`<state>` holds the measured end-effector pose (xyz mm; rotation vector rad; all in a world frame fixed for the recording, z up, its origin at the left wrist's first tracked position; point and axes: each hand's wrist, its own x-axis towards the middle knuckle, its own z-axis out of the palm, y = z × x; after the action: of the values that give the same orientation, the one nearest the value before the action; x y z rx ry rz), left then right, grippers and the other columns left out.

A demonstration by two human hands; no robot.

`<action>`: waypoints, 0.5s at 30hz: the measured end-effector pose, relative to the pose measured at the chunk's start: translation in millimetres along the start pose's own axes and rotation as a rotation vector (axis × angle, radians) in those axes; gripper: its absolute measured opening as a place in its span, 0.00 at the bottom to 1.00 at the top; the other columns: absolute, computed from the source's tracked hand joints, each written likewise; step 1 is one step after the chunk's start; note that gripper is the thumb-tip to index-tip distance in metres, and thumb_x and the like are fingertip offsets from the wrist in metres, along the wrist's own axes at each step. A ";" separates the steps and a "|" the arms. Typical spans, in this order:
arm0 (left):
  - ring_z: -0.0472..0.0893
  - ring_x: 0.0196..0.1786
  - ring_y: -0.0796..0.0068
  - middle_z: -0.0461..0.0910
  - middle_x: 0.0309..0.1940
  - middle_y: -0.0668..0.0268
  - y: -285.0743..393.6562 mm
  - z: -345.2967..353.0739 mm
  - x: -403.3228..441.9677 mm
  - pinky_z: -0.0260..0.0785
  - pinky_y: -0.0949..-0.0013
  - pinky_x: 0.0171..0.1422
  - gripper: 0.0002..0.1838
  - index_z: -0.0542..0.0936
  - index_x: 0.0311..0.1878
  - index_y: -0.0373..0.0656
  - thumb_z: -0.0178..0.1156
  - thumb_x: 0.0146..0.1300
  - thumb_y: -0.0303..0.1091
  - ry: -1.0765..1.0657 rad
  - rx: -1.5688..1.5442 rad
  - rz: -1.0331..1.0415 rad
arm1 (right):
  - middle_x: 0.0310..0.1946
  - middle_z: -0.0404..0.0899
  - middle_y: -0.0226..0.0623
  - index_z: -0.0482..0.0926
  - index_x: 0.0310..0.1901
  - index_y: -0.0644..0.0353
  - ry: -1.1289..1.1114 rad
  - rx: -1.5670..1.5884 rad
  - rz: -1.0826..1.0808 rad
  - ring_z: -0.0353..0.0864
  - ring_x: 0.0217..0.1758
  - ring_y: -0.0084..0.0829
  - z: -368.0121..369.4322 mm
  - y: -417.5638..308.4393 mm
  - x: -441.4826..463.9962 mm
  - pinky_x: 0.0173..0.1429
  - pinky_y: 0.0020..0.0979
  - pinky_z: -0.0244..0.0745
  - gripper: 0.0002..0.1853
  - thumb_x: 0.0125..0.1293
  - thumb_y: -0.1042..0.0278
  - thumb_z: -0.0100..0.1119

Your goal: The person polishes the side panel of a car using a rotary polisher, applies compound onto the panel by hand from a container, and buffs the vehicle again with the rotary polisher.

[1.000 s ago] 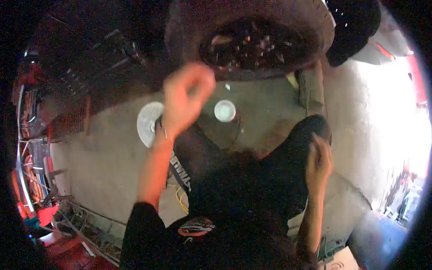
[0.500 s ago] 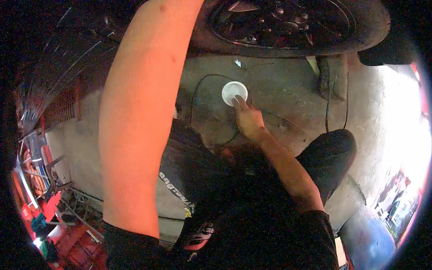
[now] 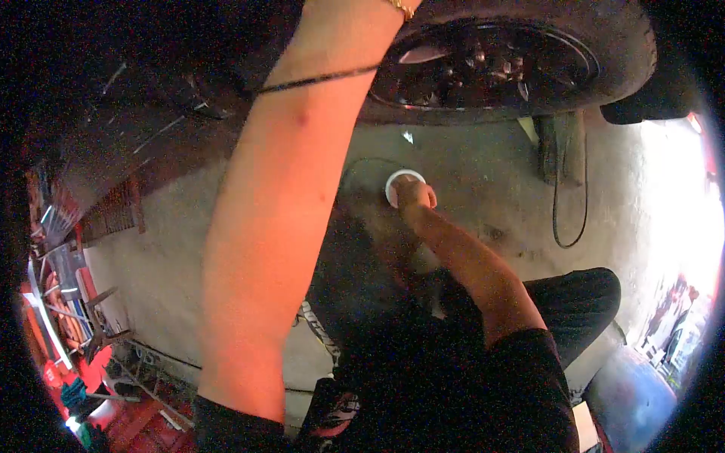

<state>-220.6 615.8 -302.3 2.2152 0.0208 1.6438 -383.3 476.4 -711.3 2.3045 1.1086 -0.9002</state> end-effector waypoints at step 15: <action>0.78 0.72 0.36 0.77 0.71 0.35 7.0 -9.5 4.8 0.68 0.42 0.81 0.38 0.72 0.75 0.28 0.47 0.86 0.58 -0.133 0.178 -0.087 | 0.68 0.87 0.42 0.72 0.82 0.58 0.154 0.485 -0.285 0.93 0.47 0.38 -31.2 71.1 -89.2 0.43 0.39 0.89 0.31 0.79 0.69 0.55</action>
<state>-229.4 613.1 -293.4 2.4154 0.2328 1.4969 -356.7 406.9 -619.4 2.6805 1.4405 -1.2283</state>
